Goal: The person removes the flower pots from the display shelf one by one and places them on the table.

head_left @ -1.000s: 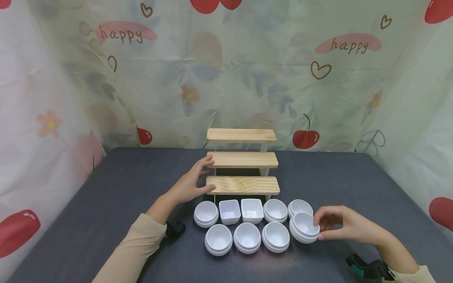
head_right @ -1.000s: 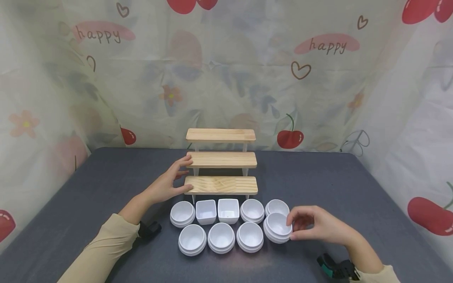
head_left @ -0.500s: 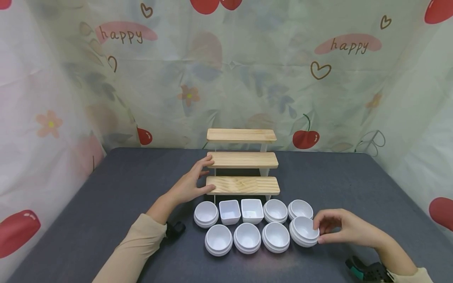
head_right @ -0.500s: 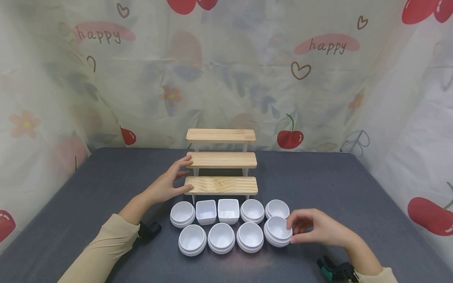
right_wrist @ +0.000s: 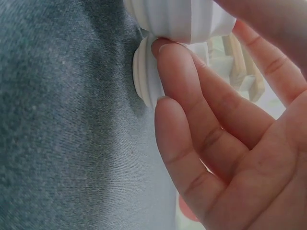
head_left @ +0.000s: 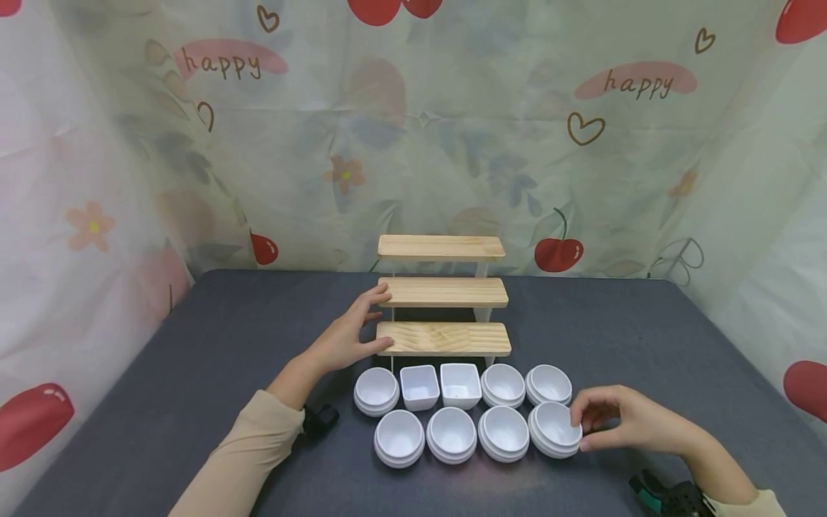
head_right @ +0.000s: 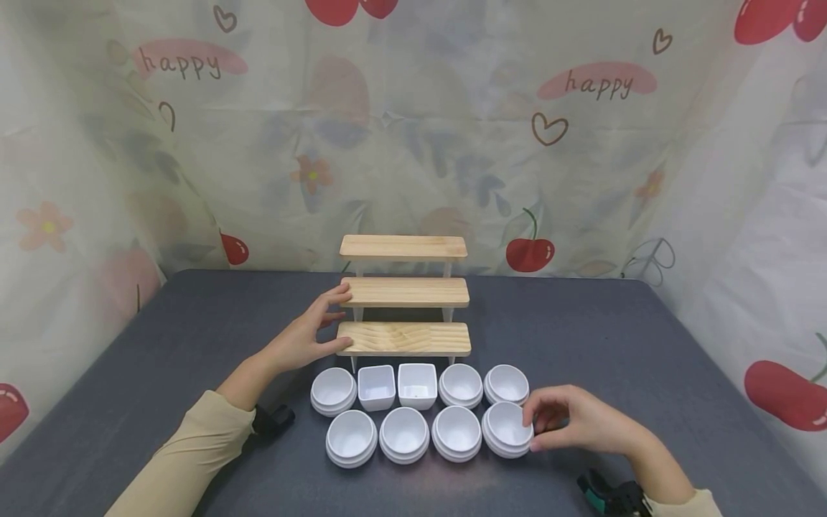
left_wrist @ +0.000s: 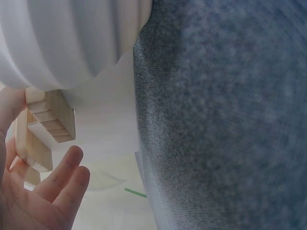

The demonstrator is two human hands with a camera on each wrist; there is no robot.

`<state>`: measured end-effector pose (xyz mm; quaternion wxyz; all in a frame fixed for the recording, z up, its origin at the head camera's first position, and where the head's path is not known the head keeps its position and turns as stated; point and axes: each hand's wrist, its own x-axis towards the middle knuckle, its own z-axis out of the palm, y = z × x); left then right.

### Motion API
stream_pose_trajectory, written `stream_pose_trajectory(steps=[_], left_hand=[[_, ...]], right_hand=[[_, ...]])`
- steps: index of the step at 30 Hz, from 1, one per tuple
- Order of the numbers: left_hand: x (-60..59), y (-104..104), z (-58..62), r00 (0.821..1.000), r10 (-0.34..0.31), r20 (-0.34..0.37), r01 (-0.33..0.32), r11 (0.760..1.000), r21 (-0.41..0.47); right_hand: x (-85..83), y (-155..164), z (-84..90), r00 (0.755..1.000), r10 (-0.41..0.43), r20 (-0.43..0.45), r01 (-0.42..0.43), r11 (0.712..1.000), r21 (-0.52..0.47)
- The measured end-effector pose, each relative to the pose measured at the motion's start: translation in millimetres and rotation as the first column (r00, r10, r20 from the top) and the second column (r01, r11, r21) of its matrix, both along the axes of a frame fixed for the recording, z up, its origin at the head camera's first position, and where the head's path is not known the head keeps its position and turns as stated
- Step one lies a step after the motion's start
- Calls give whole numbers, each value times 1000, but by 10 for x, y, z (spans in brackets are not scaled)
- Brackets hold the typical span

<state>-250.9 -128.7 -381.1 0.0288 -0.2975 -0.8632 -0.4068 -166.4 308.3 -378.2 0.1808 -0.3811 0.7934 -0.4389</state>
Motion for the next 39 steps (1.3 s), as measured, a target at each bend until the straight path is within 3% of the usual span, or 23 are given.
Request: stream_pose_trajectory(steps=[39], left_hand=[[16,0,26,1000,3,6,-3,1000,-14]], right_hand=[[-19,-14,-51,1000,15,-3,-15,1000,10]])
